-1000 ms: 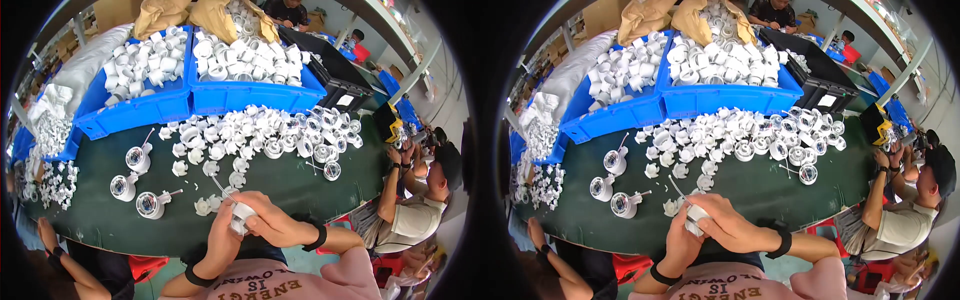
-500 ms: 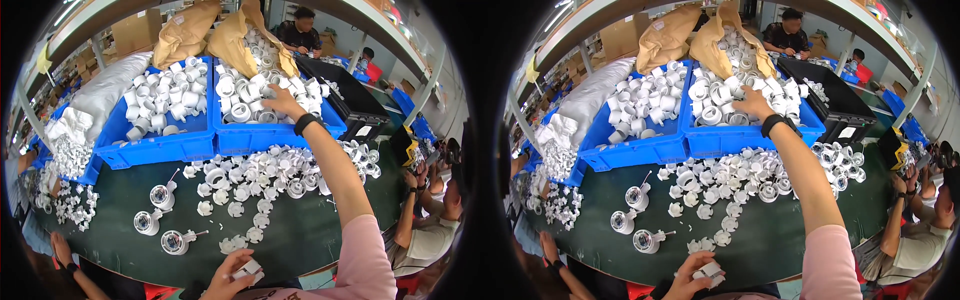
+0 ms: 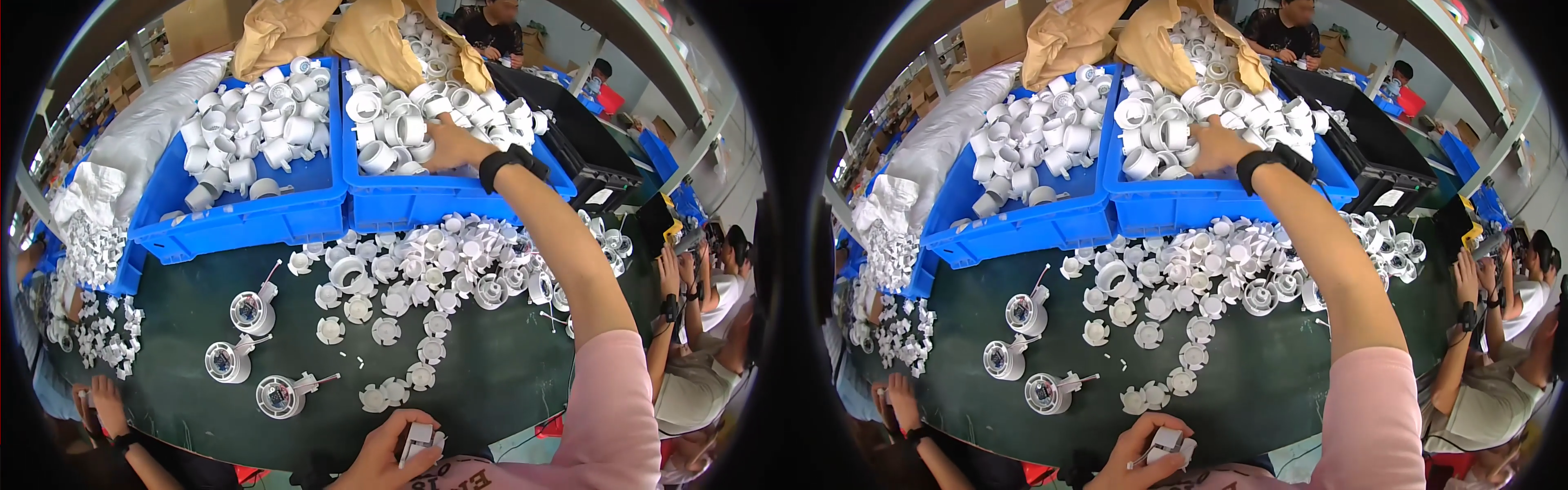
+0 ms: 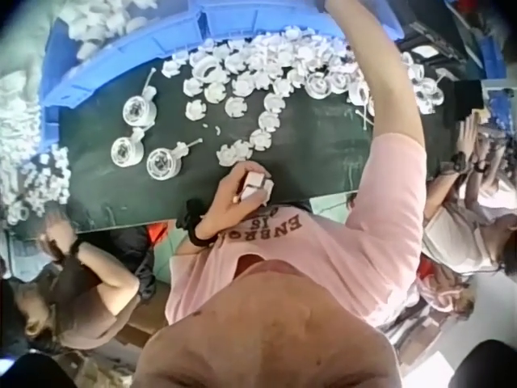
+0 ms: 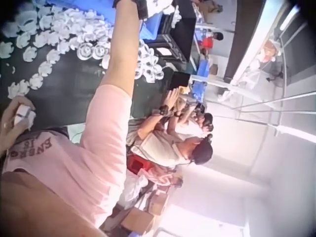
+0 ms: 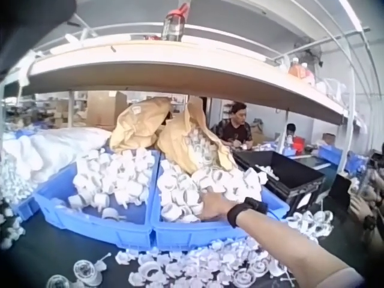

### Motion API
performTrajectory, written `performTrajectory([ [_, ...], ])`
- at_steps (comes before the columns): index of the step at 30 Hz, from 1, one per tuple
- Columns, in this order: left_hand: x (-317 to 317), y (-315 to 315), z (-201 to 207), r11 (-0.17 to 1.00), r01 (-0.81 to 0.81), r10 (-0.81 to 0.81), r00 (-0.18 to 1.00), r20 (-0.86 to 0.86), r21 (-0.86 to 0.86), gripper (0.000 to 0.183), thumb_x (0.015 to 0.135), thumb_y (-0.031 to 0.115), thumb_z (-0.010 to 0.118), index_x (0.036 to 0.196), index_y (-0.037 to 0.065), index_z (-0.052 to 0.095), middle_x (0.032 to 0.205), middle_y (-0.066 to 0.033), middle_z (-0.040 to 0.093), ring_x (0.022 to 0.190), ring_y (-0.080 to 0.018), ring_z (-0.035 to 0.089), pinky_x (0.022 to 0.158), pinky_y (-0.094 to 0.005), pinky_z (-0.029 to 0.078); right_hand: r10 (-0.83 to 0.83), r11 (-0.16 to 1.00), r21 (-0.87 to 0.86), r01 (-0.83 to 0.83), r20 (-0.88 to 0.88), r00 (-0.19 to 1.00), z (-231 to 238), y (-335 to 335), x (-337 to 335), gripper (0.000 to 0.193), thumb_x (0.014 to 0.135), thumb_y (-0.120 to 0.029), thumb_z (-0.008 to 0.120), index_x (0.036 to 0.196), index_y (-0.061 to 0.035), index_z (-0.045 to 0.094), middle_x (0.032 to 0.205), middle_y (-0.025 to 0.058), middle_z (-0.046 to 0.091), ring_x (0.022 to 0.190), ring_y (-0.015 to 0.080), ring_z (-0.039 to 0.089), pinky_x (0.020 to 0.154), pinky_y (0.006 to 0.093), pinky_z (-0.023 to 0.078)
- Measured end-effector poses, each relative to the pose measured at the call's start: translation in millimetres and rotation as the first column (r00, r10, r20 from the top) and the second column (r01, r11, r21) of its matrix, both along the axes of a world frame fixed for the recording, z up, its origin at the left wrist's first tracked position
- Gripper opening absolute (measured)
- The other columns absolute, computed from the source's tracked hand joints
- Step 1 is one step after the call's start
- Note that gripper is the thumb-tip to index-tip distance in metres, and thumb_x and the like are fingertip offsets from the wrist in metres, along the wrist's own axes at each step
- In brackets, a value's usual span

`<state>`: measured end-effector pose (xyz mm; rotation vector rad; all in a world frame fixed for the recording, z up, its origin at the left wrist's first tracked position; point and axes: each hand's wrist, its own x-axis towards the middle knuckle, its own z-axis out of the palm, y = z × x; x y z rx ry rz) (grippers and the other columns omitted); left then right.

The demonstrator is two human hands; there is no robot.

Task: Assembling small electronic components and wiring into plastic housings at a factory workbench.

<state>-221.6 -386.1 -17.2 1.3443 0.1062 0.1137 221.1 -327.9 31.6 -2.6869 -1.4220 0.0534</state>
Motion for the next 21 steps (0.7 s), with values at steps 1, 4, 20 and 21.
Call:
performTrajectory([
  [1, -2.1, 1.1, 2.8, 0.998, 0.008, -0.009, 1.000, 0.018, 0.055, 0.028, 0.083, 0.004, 0.061, 0.110, 0.003, 0.052, 0.088, -0.0032, 0.055, 0.077, -0.0106, 0.052, 0.070, -0.0245, 0.042, -0.002, 0.998, -0.056, -0.005, -0.110, 0.994, 7.2, 0.3, -0.5, 0.092, 0.057, -0.036, 0.078, 0.136, -0.0051, 0.044, 0.130, 0.0259, 0.040, 0.101, 0.0413, 0.060, 0.091, 0.0402, 0.049],
  [4, -4.0, -0.7, -1.0, 0.999, 0.010, -0.010, 1.000, 0.020, 0.047, 0.028, 0.083, 0.003, 0.061, 0.110, 0.003, 0.052, 0.090, -0.0035, 0.056, 0.079, -0.0106, 0.052, 0.070, -0.0248, 0.042, -0.004, 0.983, -0.185, -0.002, -0.030, 1.000, 7.9, 5.9, 10.2, 0.079, 0.058, -0.033, 0.076, 0.128, -0.0032, 0.053, 0.131, 0.0237, 0.040, 0.101, 0.0393, 0.061, 0.088, 0.0408, 0.050],
  [20, -22.8, 4.3, -8.5, 0.994, -0.110, 0.110, 0.994, 0.026, 0.003, 0.032, 0.082, 0.000, 0.062, 0.112, 0.002, 0.052, 0.096, -0.0058, 0.056, 0.081, -0.0120, 0.054, 0.072, -0.0256, 0.043, -0.129, 0.980, -0.120, 0.159, 0.227, 0.965, -10.4, -26.1, 12.3, 0.072, 0.060, -0.022, 0.078, 0.126, -0.0119, 0.052, 0.114, 0.0308, 0.050, 0.103, 0.0414, 0.057, 0.083, 0.0437, 0.052],
  [21, -22.7, 6.0, -7.0, 0.986, -0.127, 0.119, 0.990, 0.078, 0.108, 0.032, 0.082, 0.000, 0.062, 0.112, 0.002, 0.052, 0.097, -0.0059, 0.056, 0.083, -0.0116, 0.054, 0.073, -0.0251, 0.043, -0.182, 0.959, -0.176, 0.222, 0.220, 0.958, -8.3, -22.5, 8.9, 0.076, 0.059, -0.021, 0.079, 0.129, -0.0159, 0.048, 0.115, 0.0285, 0.053, 0.107, 0.0421, 0.055, 0.086, 0.0436, 0.051],
])
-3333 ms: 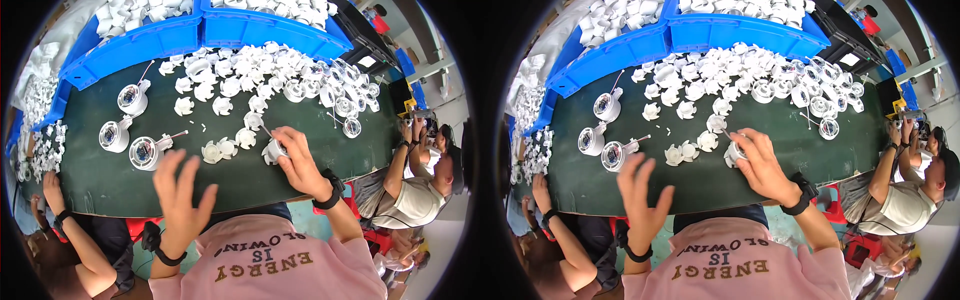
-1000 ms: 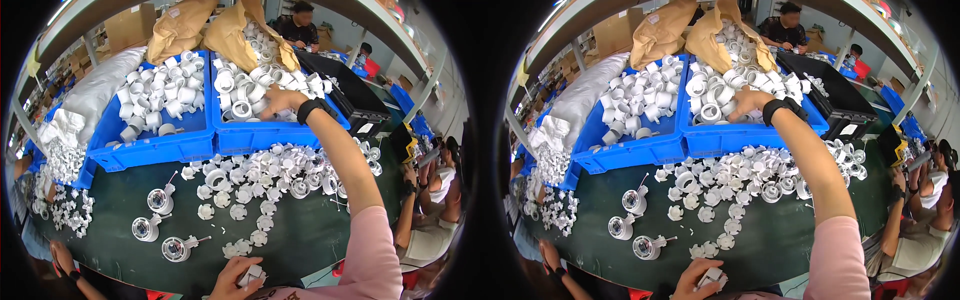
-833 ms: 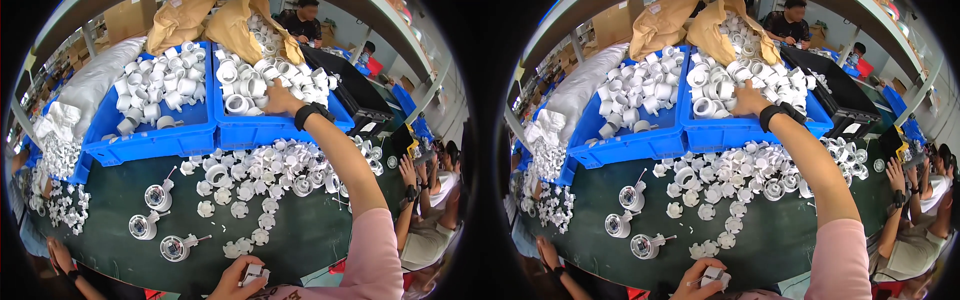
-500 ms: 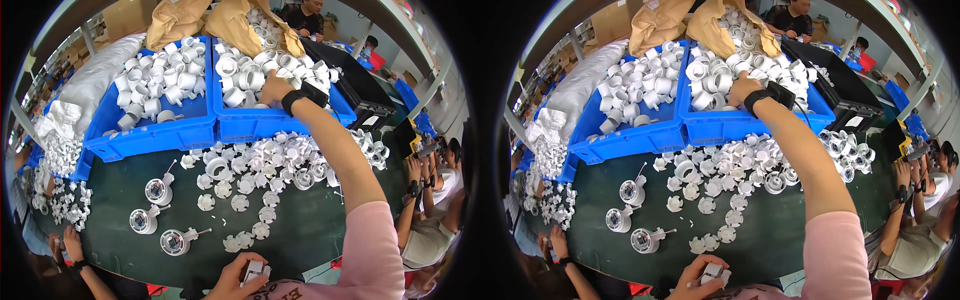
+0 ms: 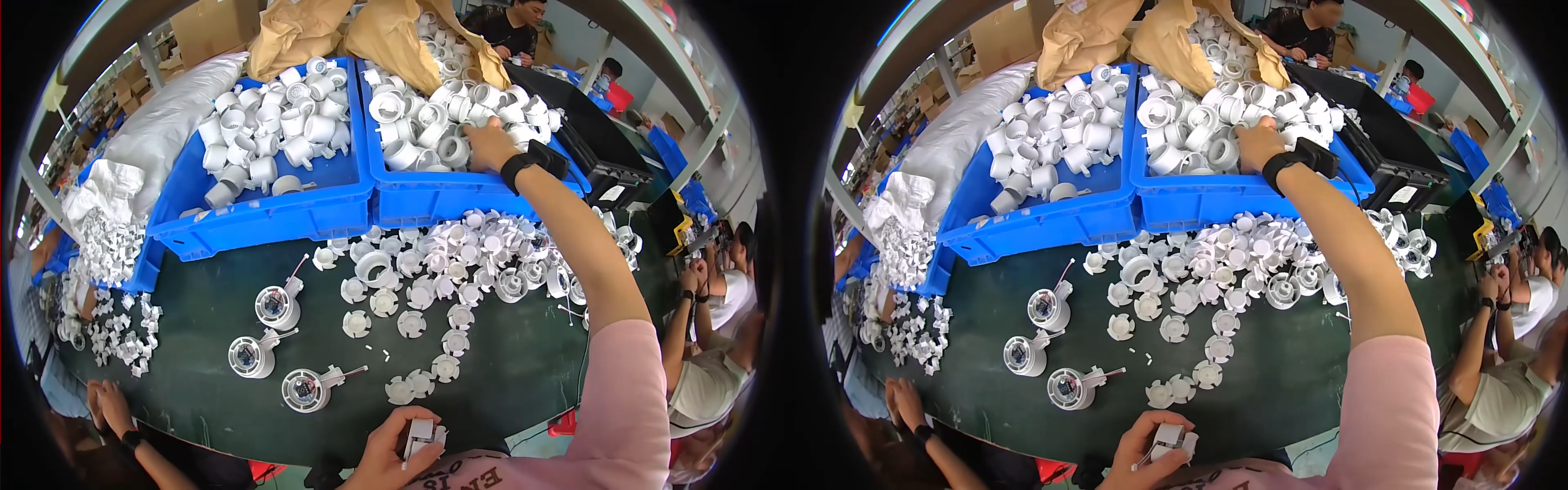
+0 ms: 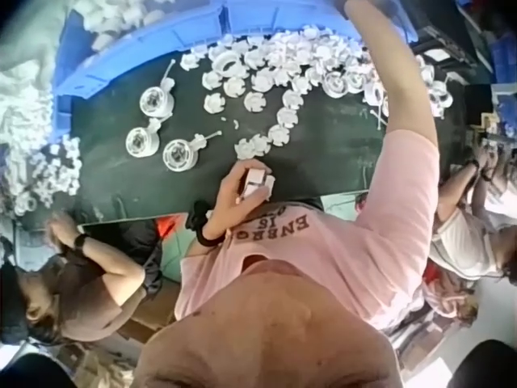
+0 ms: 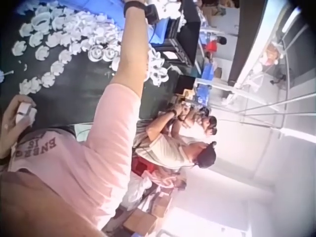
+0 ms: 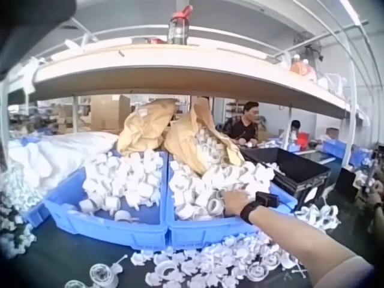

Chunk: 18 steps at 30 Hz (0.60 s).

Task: Assembling small electronic components and wiring into plastic housings at a factory workbench.

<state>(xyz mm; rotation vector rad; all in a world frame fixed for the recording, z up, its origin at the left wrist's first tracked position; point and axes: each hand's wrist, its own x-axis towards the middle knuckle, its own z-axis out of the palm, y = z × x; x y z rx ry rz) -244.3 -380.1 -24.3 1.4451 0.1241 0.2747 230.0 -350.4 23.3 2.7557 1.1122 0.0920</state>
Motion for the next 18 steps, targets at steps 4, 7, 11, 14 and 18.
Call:
performTrajectory([
  [4, -14.6, 1.2, 4.1, 0.996, -0.058, 0.057, 0.998, -0.014, -0.075, 0.032, 0.082, 0.000, 0.062, 0.112, 0.002, 0.052, 0.097, -0.0051, 0.056, 0.084, -0.0106, 0.053, 0.074, -0.0239, 0.043, 0.068, 0.985, 0.149, -0.082, 0.097, 0.993, 3.7, -0.1, -20.8, 0.067, 0.062, -0.020, 0.076, 0.124, -0.0134, 0.052, 0.102, 0.0222, 0.063, 0.102, 0.0405, 0.059, 0.085, 0.0439, 0.052],
  [7, -25.7, -0.9, -7.8, 0.989, -0.060, 0.051, 0.996, -0.074, -0.134, 0.033, 0.082, 0.001, 0.063, 0.113, 0.003, 0.052, 0.097, -0.0041, 0.055, 0.085, -0.0099, 0.053, 0.073, -0.0234, 0.043, -0.023, 0.953, 0.302, -0.004, 0.085, 0.996, 16.5, -24.6, -5.5, 0.075, 0.059, -0.025, 0.078, 0.127, -0.0129, 0.050, 0.105, 0.0225, 0.063, 0.103, 0.0409, 0.058, 0.088, 0.0443, 0.050],
  [11, -22.9, -0.6, -13.3, 0.985, -0.030, 0.024, 0.999, -0.038, -0.171, 0.032, 0.083, 0.000, 0.061, 0.113, 0.003, 0.051, 0.096, -0.0025, 0.055, 0.083, -0.0090, 0.052, 0.072, -0.0232, 0.043, 0.031, 0.910, 0.405, -0.087, 0.144, 0.989, 53.9, -50.8, -5.9, 0.078, 0.060, -0.024, 0.077, 0.131, -0.0073, 0.048, 0.110, 0.0222, 0.063, 0.102, 0.0337, 0.062, 0.088, 0.0392, 0.050],
  [14, -23.8, -6.0, -19.9, 0.993, -0.044, 0.049, 0.998, 0.042, -0.112, 0.038, 0.086, 0.004, 0.063, 0.122, 0.007, 0.050, 0.095, -0.0031, 0.056, 0.079, -0.0107, 0.052, 0.071, -0.0237, 0.044, 0.285, 0.753, 0.623, -0.212, -0.018, 0.958, 92.2, -50.1, -71.9, 0.073, 0.066, -0.017, 0.075, 0.132, -0.0072, 0.047, 0.105, 0.0166, 0.064, 0.100, 0.0244, 0.062, 0.088, 0.0343, 0.048],
  [18, -30.2, -7.5, -32.1, 0.930, -0.023, -0.047, 0.982, -0.181, -0.366, 0.033, 0.086, 0.004, 0.060, 0.112, 0.003, 0.040, 0.109, -0.0133, 0.057, 0.094, -0.0178, 0.060, 0.077, -0.0303, 0.051, 0.638, 0.664, 0.632, -0.399, -0.202, 0.743, 59.8, -64.0, -169.3, 0.071, 0.067, -0.014, 0.077, 0.132, -0.0097, 0.048, 0.110, 0.0122, 0.058, 0.099, 0.0224, 0.057, 0.085, 0.0342, 0.045],
])
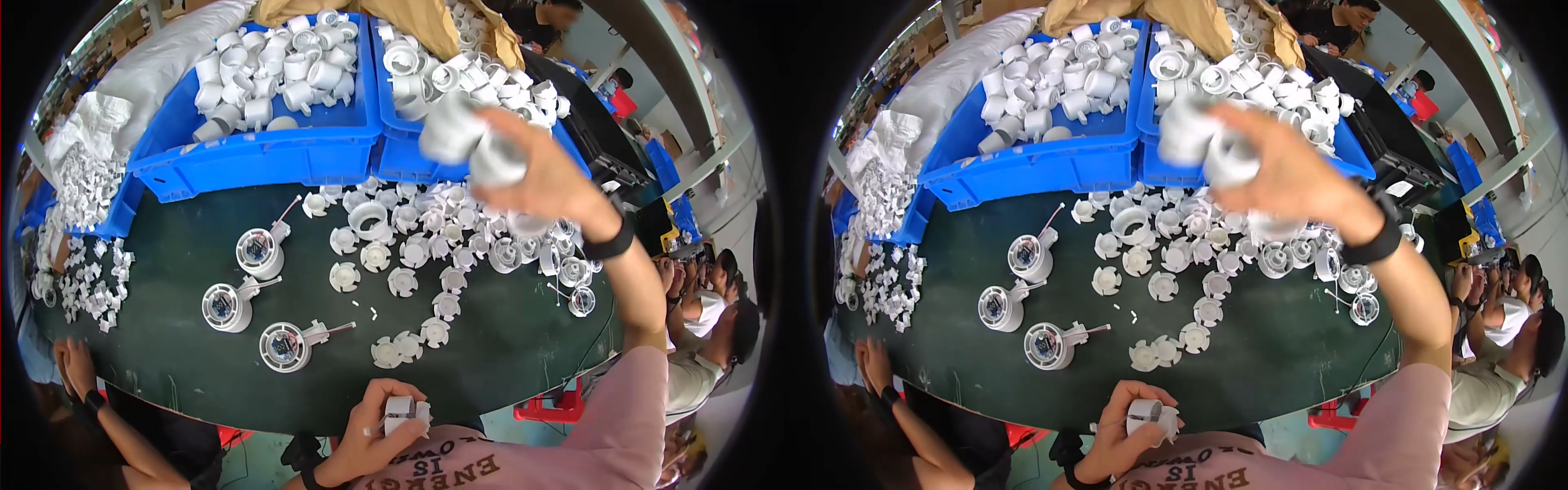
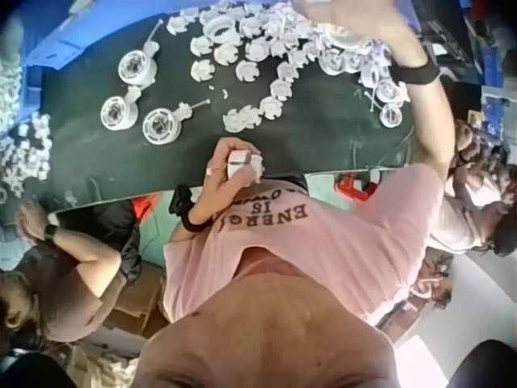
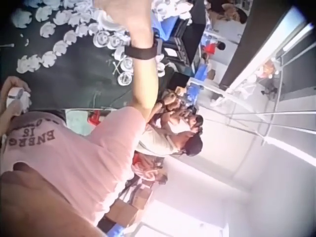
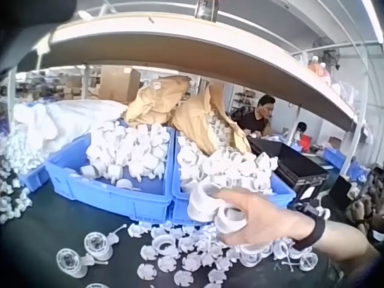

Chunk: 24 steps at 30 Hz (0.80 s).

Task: Assembling small electronic components and wiring into plastic housings at a factory workbench.

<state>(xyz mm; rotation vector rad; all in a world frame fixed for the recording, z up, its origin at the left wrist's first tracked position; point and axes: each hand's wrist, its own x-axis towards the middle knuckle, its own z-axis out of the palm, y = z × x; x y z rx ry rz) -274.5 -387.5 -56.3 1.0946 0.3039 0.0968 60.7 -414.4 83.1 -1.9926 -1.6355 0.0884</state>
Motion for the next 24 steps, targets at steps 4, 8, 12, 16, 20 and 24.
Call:
performTrajectory([
  [4, 6.9, -5.6, 5.2, 0.999, 0.014, -0.015, 0.999, -0.029, -0.030, 0.031, 0.092, 0.017, 0.049, 0.117, 0.000, 0.041, 0.104, -0.0141, 0.058, 0.090, -0.0184, 0.061, 0.077, -0.0311, 0.051, 0.013, 0.949, -0.315, 0.006, 0.058, 0.998, -50.3, -15.6, -31.1, 0.071, 0.065, -0.016, 0.078, 0.130, -0.0145, 0.049, 0.097, 0.0149, 0.049, 0.089, 0.0353, 0.052, 0.080, 0.0396, 0.045],
  [8, 9.7, -15.1, -0.8, 0.997, -0.073, 0.072, 0.997, -0.021, -0.029, 0.042, 0.096, 0.033, 0.044, 0.119, -0.002, 0.045, 0.100, -0.0123, 0.060, 0.085, -0.0148, 0.058, 0.074, -0.0280, 0.048, -0.059, 0.980, -0.188, 0.063, 0.025, 0.998, -89.6, -21.6, -21.9, 0.069, 0.068, -0.023, 0.081, 0.129, -0.0130, 0.050, 0.102, 0.0143, 0.052, 0.090, 0.0351, 0.055, 0.076, 0.0410, 0.047],
  [12, 18.1, -17.1, 9.4, 0.996, -0.071, 0.068, 0.996, -0.049, -0.051, 0.041, 0.095, 0.032, 0.045, 0.118, -0.002, 0.047, 0.102, -0.0110, 0.059, 0.086, -0.0145, 0.059, 0.077, -0.0270, 0.047, -0.068, 0.998, 0.009, 0.069, 0.293, 0.954, -108.4, -29.2, -19.8, 0.071, 0.068, -0.032, 0.082, 0.127, -0.0054, 0.051, 0.106, 0.0142, 0.059, 0.089, 0.0350, 0.058, 0.082, 0.0434, 0.044],
  [16, 27.4, -14.5, 22.4, 0.988, -0.035, 0.033, 0.999, -0.015, -0.147, 0.035, 0.091, 0.026, 0.048, 0.115, 0.000, 0.049, 0.103, -0.0087, 0.059, 0.087, -0.0128, 0.058, 0.078, -0.0255, 0.046, -0.163, 0.955, 0.288, 0.075, 0.296, 0.941, -112.1, -34.3, -13.5, 0.061, 0.068, -0.034, 0.081, 0.116, -0.0058, 0.056, 0.099, 0.0107, 0.062, 0.089, 0.0297, 0.057, 0.084, 0.0412, 0.040],
  [20, 36.2, -12.2, 23.8, 0.974, 0.057, -0.059, 0.998, 0.000, -0.221, 0.041, 0.095, 0.039, 0.041, 0.112, 0.002, 0.049, 0.092, -0.0069, 0.060, 0.078, -0.0117, 0.058, 0.068, -0.0245, 0.046, -0.228, 0.951, 0.271, 0.149, 0.290, 0.929, -91.8, -44.6, -9.1, 0.038, 0.079, -0.036, 0.071, 0.100, -0.0062, 0.059, 0.089, 0.0074, 0.063, 0.077, 0.0205, 0.055, 0.073, 0.0328, 0.041],
  [24, 51.5, -12.1, 30.1, 0.984, 0.079, -0.083, 0.996, -0.020, -0.157, 0.060, 0.093, 0.058, 0.034, 0.106, 0.002, 0.051, 0.081, -0.0087, 0.062, 0.062, -0.0119, 0.058, 0.051, -0.0227, 0.044, -0.041, 0.948, 0.255, 0.191, -0.497, 0.867, -72.6, -57.6, -33.3, 0.049, 0.098, -0.046, 0.034, 0.098, -0.0041, 0.059, 0.073, 0.0036, 0.062, 0.053, 0.0055, 0.043, 0.048, 0.0207, 0.031],
])
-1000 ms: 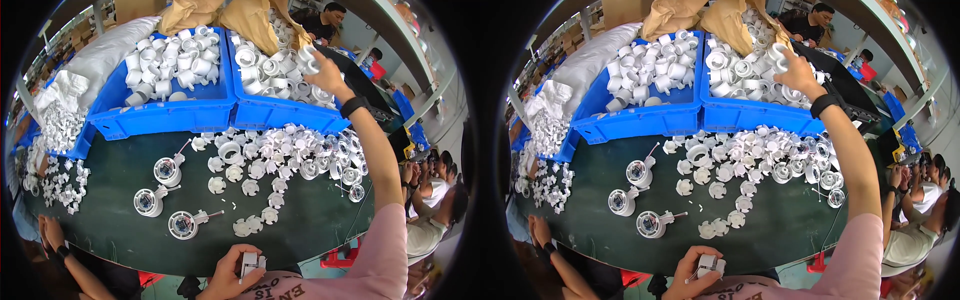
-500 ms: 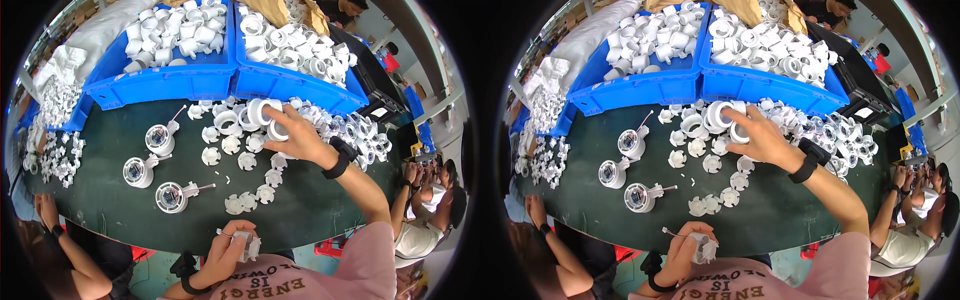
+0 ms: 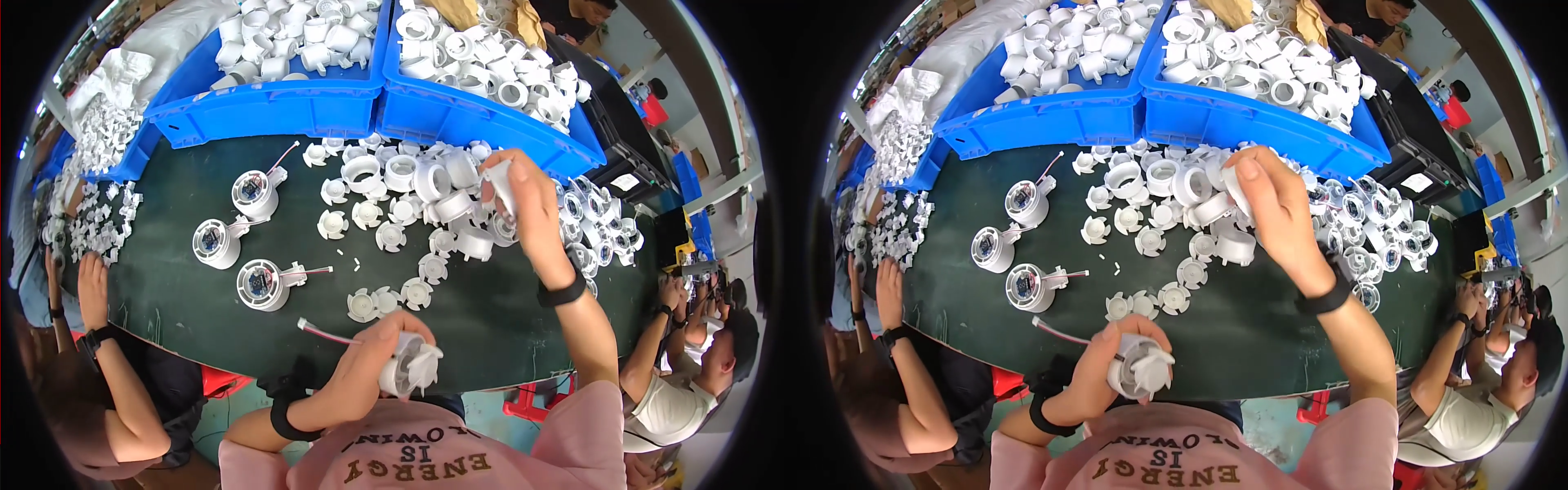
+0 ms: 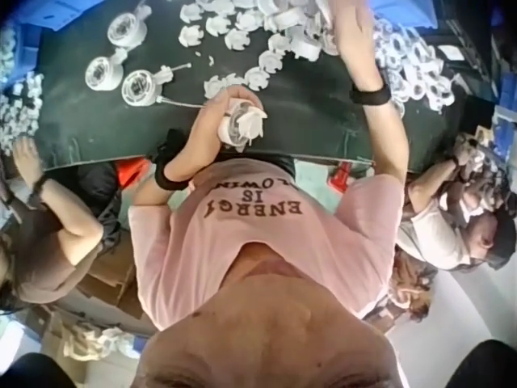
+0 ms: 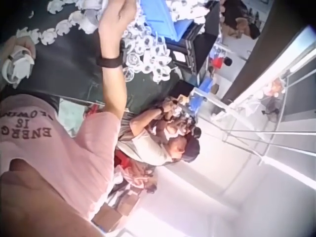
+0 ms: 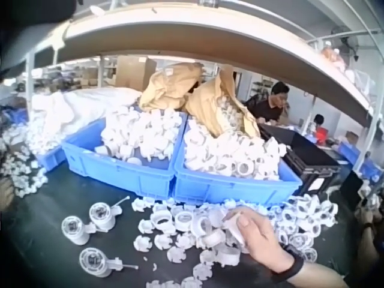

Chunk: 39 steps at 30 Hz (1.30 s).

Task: Assembling small electronic components and wiring into plastic housings at a factory workbench.

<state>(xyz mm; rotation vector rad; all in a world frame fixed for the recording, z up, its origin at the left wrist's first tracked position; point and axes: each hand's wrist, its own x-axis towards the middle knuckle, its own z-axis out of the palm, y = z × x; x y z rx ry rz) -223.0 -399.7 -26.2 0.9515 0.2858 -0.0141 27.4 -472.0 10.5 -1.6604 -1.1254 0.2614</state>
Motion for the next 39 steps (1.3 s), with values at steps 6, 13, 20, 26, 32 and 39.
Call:
performTrajectory([
  [6, 30.9, -8.1, 13.2, 0.960, -0.221, 0.213, 0.975, 0.065, 0.170, 0.052, 0.094, 0.051, 0.036, 0.102, 0.002, 0.054, 0.077, -0.0094, 0.064, 0.055, -0.0086, 0.055, 0.044, -0.0202, 0.040, 0.213, 0.966, 0.079, -0.245, -0.780, 0.589, 6.1, -43.9, -68.0, 0.060, 0.094, -0.060, 0.036, 0.116, -0.0063, 0.049, 0.105, 0.0094, 0.057, 0.056, 0.0079, 0.041, 0.043, 0.0191, 0.026],
  [13, 33.1, -9.9, 6.6, 0.888, -0.287, 0.283, 0.957, 0.065, 0.360, 0.050, 0.096, 0.049, 0.035, 0.102, 0.002, 0.054, 0.073, -0.0048, 0.061, 0.056, -0.0078, 0.055, 0.045, -0.0191, 0.038, 0.271, 0.963, 0.164, -0.215, -0.571, 0.775, -10.5, -77.4, -98.0, 0.063, 0.083, -0.007, 0.069, 0.136, -0.0026, 0.036, 0.133, 0.0146, 0.044, 0.118, 0.0248, 0.052, 0.092, 0.0361, 0.049],
  [20, 34.0, -22.5, -12.8, 0.829, -0.341, 0.230, 0.930, 0.286, 0.442, 0.038, 0.098, 0.039, 0.042, 0.106, 0.002, 0.052, 0.079, -0.0025, 0.057, 0.065, -0.0087, 0.052, 0.055, -0.0221, 0.040, 0.171, 0.985, 0.000, -0.175, 0.194, 0.966, -23.7, -91.4, -118.3, 0.045, 0.072, 0.002, 0.075, 0.115, -0.0020, 0.061, 0.126, 0.0184, 0.044, 0.106, 0.0234, 0.055, 0.076, 0.0317, 0.051],
  [26, 22.9, -21.5, -5.3, 0.603, -0.238, 0.099, 0.969, 0.225, 0.761, 0.040, 0.098, 0.035, 0.040, 0.111, -0.001, 0.049, 0.086, -0.0107, 0.059, 0.072, -0.0146, 0.056, 0.064, -0.0277, 0.044, 0.154, 0.988, 0.023, -0.155, -0.325, 0.933, -30.0, -98.8, -124.1, 0.050, 0.076, 0.002, 0.071, 0.122, 0.0003, 0.052, 0.123, 0.0140, 0.045, 0.104, 0.0195, 0.056, 0.080, 0.0302, 0.049],
  [32, 22.0, -18.7, -14.2, 0.685, -0.358, 0.261, 0.934, 0.245, 0.634, 0.050, 0.098, 0.041, 0.031, 0.106, -0.003, 0.052, 0.088, -0.0109, 0.059, 0.075, -0.0140, 0.055, 0.068, -0.0272, 0.043, 0.116, 0.984, 0.169, -0.061, -0.340, 0.933, -43.8, -95.4, -132.5, 0.050, 0.074, 0.007, 0.067, 0.120, -0.0007, 0.050, 0.123, 0.0168, 0.046, 0.114, 0.0243, 0.051, 0.094, 0.0358, 0.044],
  [39, 22.0, -18.8, -17.2, 0.704, -0.325, 0.223, 0.945, 0.238, 0.632, 0.042, 0.097, 0.033, 0.035, 0.102, -0.004, 0.054, 0.074, -0.0105, 0.058, 0.063, -0.0154, 0.053, 0.058, -0.0291, 0.041, 0.125, 0.973, 0.201, -0.114, -0.046, 0.991, -46.7, -95.0, -131.7, 0.049, 0.072, 0.006, 0.069, 0.117, -0.0018, 0.052, 0.125, 0.0223, 0.046, 0.111, 0.0300, 0.052, 0.093, 0.0378, 0.043],
])
